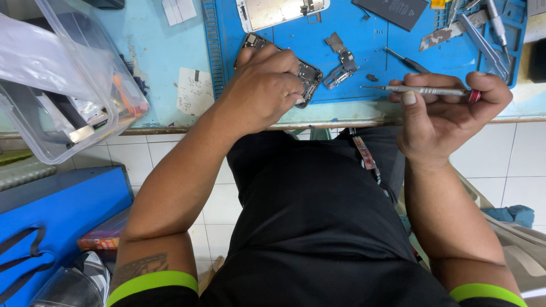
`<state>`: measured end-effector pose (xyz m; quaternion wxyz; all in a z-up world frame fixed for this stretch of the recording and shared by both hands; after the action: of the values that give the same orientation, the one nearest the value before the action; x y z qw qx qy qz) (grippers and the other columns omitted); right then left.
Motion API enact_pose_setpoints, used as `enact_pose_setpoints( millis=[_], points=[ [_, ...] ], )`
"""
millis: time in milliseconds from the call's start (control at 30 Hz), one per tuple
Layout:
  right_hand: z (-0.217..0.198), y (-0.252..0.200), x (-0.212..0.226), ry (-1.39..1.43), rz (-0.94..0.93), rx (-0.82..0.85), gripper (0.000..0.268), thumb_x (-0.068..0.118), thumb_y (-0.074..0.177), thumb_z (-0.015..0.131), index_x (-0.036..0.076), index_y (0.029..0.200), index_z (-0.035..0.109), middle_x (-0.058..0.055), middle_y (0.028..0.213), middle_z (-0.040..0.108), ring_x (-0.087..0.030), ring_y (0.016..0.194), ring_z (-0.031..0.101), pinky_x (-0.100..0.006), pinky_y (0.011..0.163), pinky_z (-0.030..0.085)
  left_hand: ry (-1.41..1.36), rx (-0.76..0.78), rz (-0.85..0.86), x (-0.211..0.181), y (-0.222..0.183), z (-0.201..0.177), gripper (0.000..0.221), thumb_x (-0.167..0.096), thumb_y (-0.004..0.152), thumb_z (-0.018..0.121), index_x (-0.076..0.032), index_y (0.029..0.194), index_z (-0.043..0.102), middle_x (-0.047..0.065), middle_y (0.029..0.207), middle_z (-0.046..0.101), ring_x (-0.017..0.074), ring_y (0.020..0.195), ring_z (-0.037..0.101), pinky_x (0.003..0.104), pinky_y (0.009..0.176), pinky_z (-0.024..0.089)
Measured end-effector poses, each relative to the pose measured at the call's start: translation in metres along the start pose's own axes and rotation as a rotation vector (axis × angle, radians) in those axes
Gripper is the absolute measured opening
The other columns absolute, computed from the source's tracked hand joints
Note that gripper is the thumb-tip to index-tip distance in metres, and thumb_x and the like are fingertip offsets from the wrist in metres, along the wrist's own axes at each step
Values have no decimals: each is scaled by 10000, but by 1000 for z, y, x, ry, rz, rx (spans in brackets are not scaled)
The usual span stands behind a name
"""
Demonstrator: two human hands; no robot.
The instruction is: The person disassembles the internal components of a mobile phone by hand and with a screwdriver, removing small screws and prying up connectors.
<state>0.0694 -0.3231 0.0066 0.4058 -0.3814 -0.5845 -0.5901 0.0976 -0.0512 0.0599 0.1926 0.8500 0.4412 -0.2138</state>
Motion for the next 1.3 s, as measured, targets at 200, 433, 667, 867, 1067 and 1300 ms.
enact_pose_setpoints(
  millis=[200,433,667,867,1067,1300],
  points=[
    [-1,2,5,38,-4,-41,560,-60,1129,665,213,1417,269,-215,1100,647,-279,840,684,-417,861,627,-154,-120,-37,-10,6,-10,98,-146,918,800,-102,997,765,22,1023,635,211,978,618,382,873,445],
    [1,7,31,30,-81,-102,580,-65,1103,693,208,1402,277,-227,1106,688,-300,911,742,-404,835,663,-478,-253,-125,-46,31,13,221,-159,931,781,-35,1103,721,71,991,690,204,869,709,331,765,566],
    [6,12,43,0,-179,-78,588,-79,1101,675,220,1410,274,-233,1108,688,-301,925,746,-422,886,680,-656,-196,-290,-47,40,29,163,-177,925,777,-39,1007,744,47,894,697,135,745,698,291,681,565],
    [2,14,41,7,-169,-74,581,-87,1099,665,218,1408,279,-232,1116,690,-297,923,747,-415,863,679,-717,-234,-256,-46,43,34,104,-126,941,765,-32,973,733,20,888,675,103,767,665,275,696,560],
    [-6,20,10,358,65,-168,542,-71,1112,689,175,1403,304,-221,1114,708,-306,909,756,-407,781,663,-789,-231,-245,-43,47,37,82,-112,939,765,-40,950,727,2,904,659,69,773,644,241,688,564],
    [-9,27,0,400,113,-185,532,-70,1119,692,163,1396,302,-230,1128,715,-306,909,753,-392,748,644,-721,-294,-198,-41,48,29,68,-79,934,772,-41,968,728,14,910,669,86,775,657,247,696,569]
  ],
)
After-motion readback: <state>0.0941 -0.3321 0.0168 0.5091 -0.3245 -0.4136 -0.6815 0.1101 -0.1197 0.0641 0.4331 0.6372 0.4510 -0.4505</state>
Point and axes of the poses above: each hand's wrist, its own y-axis towards the middle knuckle, its own z-axis out of the palm, x = y × z, the point moved 8 cm from there along y, towards the middle knuckle
